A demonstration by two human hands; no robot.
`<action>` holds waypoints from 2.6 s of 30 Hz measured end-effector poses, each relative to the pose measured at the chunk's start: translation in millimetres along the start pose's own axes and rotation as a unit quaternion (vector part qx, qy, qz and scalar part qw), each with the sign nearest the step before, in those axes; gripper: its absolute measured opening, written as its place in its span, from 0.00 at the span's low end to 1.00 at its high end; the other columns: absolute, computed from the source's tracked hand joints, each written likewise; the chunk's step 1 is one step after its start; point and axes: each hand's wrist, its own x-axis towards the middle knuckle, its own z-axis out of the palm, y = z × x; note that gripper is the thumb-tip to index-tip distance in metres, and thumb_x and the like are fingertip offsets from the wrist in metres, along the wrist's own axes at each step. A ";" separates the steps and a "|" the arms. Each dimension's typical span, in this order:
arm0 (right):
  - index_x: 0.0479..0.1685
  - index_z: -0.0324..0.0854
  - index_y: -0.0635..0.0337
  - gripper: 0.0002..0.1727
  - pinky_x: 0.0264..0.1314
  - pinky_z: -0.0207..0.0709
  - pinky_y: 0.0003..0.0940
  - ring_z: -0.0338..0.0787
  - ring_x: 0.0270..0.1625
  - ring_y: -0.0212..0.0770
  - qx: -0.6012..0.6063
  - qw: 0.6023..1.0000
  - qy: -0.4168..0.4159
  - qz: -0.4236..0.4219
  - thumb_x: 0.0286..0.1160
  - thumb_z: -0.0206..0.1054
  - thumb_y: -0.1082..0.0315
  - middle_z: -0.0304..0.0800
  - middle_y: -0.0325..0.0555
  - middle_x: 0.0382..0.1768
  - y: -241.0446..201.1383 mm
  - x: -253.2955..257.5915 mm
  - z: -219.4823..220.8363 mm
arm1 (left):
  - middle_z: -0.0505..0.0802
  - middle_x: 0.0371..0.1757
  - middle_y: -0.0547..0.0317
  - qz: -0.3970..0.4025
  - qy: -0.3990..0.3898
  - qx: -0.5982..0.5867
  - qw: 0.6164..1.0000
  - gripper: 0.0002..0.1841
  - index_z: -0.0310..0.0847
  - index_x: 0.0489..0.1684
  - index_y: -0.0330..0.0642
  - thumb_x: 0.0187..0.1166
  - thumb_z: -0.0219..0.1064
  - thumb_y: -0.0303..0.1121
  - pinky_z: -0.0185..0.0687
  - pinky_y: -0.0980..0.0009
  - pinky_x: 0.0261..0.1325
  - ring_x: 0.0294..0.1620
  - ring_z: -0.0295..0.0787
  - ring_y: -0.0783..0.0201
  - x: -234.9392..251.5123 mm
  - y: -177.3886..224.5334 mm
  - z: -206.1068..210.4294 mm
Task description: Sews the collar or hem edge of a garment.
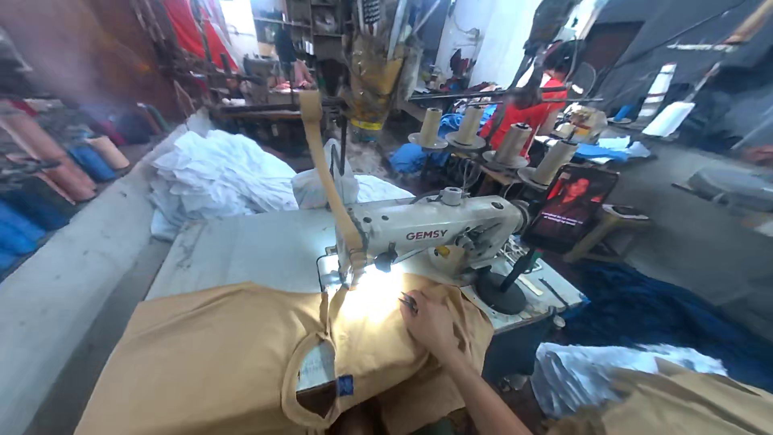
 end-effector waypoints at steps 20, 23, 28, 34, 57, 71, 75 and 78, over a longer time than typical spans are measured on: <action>0.48 0.91 0.54 0.17 0.41 0.86 0.54 0.93 0.41 0.51 0.000 0.999 0.023 -0.030 0.75 0.68 0.52 0.92 0.49 0.47 2.3 -1.3 -0.6 | 0.81 0.78 0.39 -0.105 0.111 -0.155 0.976 0.24 0.74 0.78 0.32 0.90 0.60 0.38 0.65 0.55 0.85 0.82 0.74 0.51 -59.6 68.6 -57.8; 0.50 0.91 0.51 0.17 0.41 0.87 0.53 0.93 0.42 0.49 0.000 1.000 0.003 -0.007 0.75 0.67 0.50 0.92 0.47 0.49 3.3 -1.4 0.9 | 0.84 0.74 0.37 -0.016 0.058 0.004 0.998 0.27 0.76 0.77 0.37 0.81 0.67 0.41 0.70 0.41 0.81 0.78 0.79 0.41 -35.9 39.6 -31.9; 0.51 0.91 0.51 0.18 0.41 0.86 0.54 0.93 0.43 0.49 0.011 1.000 -0.019 0.003 0.74 0.67 0.51 0.91 0.47 0.51 3.4 1.1 -0.1 | 0.95 0.38 0.58 0.378 0.034 -0.086 0.921 0.12 0.93 0.35 0.39 0.78 0.75 0.41 0.91 0.65 0.51 0.41 0.93 0.67 -89.8 70.8 -74.7; 0.54 0.90 0.51 0.18 0.41 0.87 0.53 0.93 0.43 0.49 0.029 0.999 -0.036 -0.016 0.75 0.67 0.51 0.90 0.48 0.52 7.4 1.0 -0.3 | 0.95 0.40 0.61 0.353 0.395 0.115 0.840 0.16 0.93 0.43 0.45 0.83 0.65 0.47 0.91 0.66 0.45 0.39 0.93 0.67 -32.7 104.4 -221.6; 0.79 0.77 0.53 0.25 0.58 0.81 0.68 0.90 0.60 0.65 -0.079 0.985 -0.129 0.089 0.82 0.59 0.65 0.80 0.60 0.75 -14.3 24.4 -53.4 | 0.64 0.93 0.69 0.211 0.267 0.322 0.884 0.30 0.63 0.91 0.53 0.93 0.39 0.49 0.34 0.51 0.96 0.95 0.51 0.65 -9.6 107.1 -208.8; 0.69 0.86 0.49 0.25 0.28 0.84 0.52 0.94 0.34 0.52 -0.058 0.991 -0.056 -0.108 0.71 0.65 0.60 0.95 0.48 0.42 -113.1 -12.0 41.4 | 0.74 0.88 0.64 0.257 0.276 0.260 0.889 0.29 0.75 0.83 0.50 0.80 0.54 0.28 0.45 0.51 0.95 0.91 0.62 0.63 6.5 105.3 -223.6; 0.59 0.88 0.53 0.18 0.31 0.83 0.53 0.94 0.36 0.52 -0.049 0.989 -0.081 -0.110 0.73 0.63 0.60 0.94 0.47 0.38 -109.3 2.4 40.4 | 0.79 0.84 0.63 0.290 0.324 0.267 0.860 0.23 0.82 0.75 0.48 0.81 0.55 0.35 0.53 0.46 0.92 0.87 0.70 0.60 23.4 103.8 -222.9; 0.59 0.88 0.51 0.19 0.29 0.84 0.51 0.94 0.35 0.50 -0.043 0.990 -0.072 -0.116 0.69 0.64 0.60 0.93 0.45 0.36 -104.8 3.3 39.6 | 0.77 0.86 0.66 0.271 0.328 0.289 0.858 0.26 0.81 0.77 0.48 0.78 0.56 0.32 0.51 0.48 0.92 0.89 0.67 0.61 21.3 106.6 -220.2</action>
